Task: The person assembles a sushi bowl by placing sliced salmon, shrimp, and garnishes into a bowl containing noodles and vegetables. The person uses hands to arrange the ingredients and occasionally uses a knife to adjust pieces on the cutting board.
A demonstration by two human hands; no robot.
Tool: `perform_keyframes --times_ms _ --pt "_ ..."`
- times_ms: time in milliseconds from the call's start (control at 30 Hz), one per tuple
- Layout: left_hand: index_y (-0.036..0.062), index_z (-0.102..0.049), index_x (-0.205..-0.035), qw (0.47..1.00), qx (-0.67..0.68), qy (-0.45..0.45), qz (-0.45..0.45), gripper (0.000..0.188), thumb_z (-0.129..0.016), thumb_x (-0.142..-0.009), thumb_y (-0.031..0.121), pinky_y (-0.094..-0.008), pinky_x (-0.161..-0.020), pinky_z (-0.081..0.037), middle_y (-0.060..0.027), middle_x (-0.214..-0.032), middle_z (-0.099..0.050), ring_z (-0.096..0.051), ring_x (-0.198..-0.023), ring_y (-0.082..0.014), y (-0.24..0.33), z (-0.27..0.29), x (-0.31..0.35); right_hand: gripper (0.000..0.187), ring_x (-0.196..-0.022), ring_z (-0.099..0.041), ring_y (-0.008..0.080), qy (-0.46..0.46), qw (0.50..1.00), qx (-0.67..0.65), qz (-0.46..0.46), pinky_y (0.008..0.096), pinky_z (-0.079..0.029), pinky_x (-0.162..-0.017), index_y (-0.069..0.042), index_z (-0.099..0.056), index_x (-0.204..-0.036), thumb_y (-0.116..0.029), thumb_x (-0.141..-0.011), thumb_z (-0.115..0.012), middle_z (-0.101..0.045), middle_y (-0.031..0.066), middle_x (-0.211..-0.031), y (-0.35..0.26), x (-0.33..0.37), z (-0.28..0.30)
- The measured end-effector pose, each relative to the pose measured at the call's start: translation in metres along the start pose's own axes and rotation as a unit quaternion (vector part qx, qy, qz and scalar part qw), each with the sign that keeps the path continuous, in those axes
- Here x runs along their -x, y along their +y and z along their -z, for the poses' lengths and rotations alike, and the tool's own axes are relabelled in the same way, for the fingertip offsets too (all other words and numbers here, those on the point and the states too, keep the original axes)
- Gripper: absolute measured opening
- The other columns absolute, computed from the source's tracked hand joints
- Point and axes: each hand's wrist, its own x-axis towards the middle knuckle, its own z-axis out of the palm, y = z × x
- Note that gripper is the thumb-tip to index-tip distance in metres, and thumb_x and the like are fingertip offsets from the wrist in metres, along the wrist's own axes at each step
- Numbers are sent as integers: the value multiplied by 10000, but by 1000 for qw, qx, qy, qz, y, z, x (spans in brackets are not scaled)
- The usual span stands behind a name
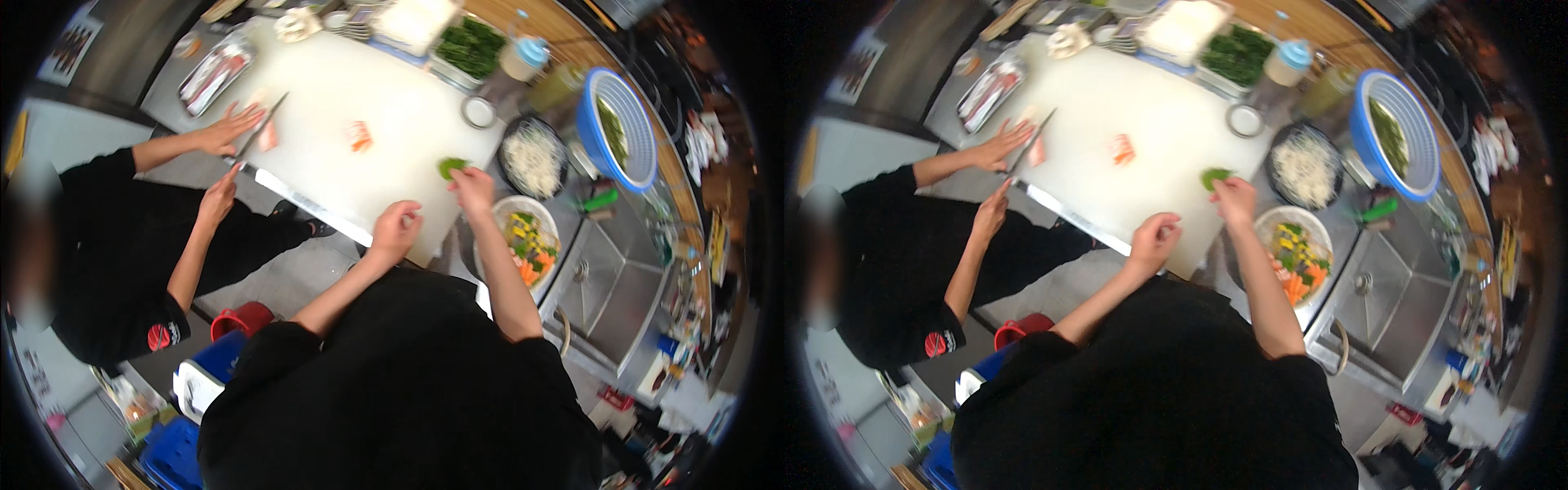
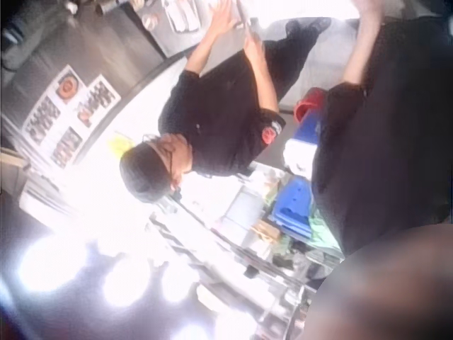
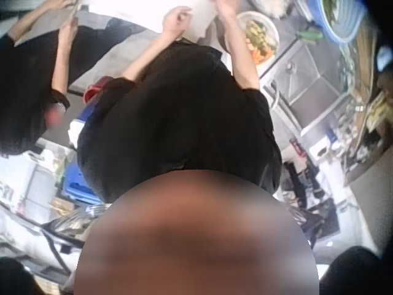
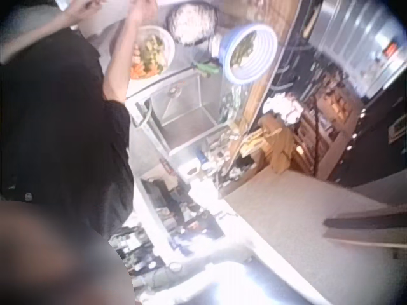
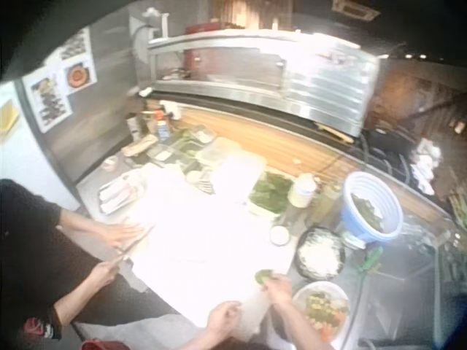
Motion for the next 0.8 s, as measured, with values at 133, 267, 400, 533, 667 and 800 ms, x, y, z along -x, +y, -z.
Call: perform_keyframes --times_ms 133,267,400,533,667,800 --pt "61 -446 -1423 995 72 -7 74 588 -716 -909 159 -306 -754 -527 -84 -957 -673 -631 -851 -157 18 -33 -16 132 -433 -449 47 -113 991 -28 61 209 -310 -392 -61 -623 -890 -158 -957 -684 -655 45 -678 -15 82 49" --pt "72 -381 -1447 950 208 -212 98 639 -696 -891 90 -315 -721 -526 -78 -904 -658 -639 -806 -162 21 -58 -1 157 -453 -463 37 -108 993 -35 35 202 -308 -392 -73 -536 -866 -82 -975 -648 -660 46 -688 11 145 90" --pt "68 -447 -1323 937 160 -297 88 506 -674 -872 27 -320 -697 -523 -78 -859 -638 -644 -769 -167 42 -68 16 111 -457 -467 34 -60 997 -40 19 202 -303 -390 -66 -552 -934 -99 -989 -644 -663 37 -706 56 168 114" --pt "45 -545 -1108 944 172 -280 6 281 -654 -853 -2 -349 -697 -527 -99 -854 -643 -653 -781 -224 52 -84 30 100 -524 -537 47 -51 997 -56 -14 198 -334 -424 -46 -572 -976 -100 -986 -656 -652 20 -723 72 187 127" --pt "51 -667 -933 920 84 -354 -149 152 -657 -800 -22 -371 -727 -541 -105 -885 -660 -661 -815 -300 35 -98 35 103 -651 -629 94 -28 998 -57 -5 229 -442 -528 -11 -598 -955 -86 -977 -667 -654 30 -764 89 202 136" --pt "105 -762 -949 898 51 -407 -157 227 -665 -785 -18 -366 -728 -556 -98 -904 -670 -674 -826 -286 1 -118 54 116 -658 -653 156 7 994 80 77 315 -529 -622 -7 -628 -954 -93 -934 -703 -685 90 -767 129 206 140"
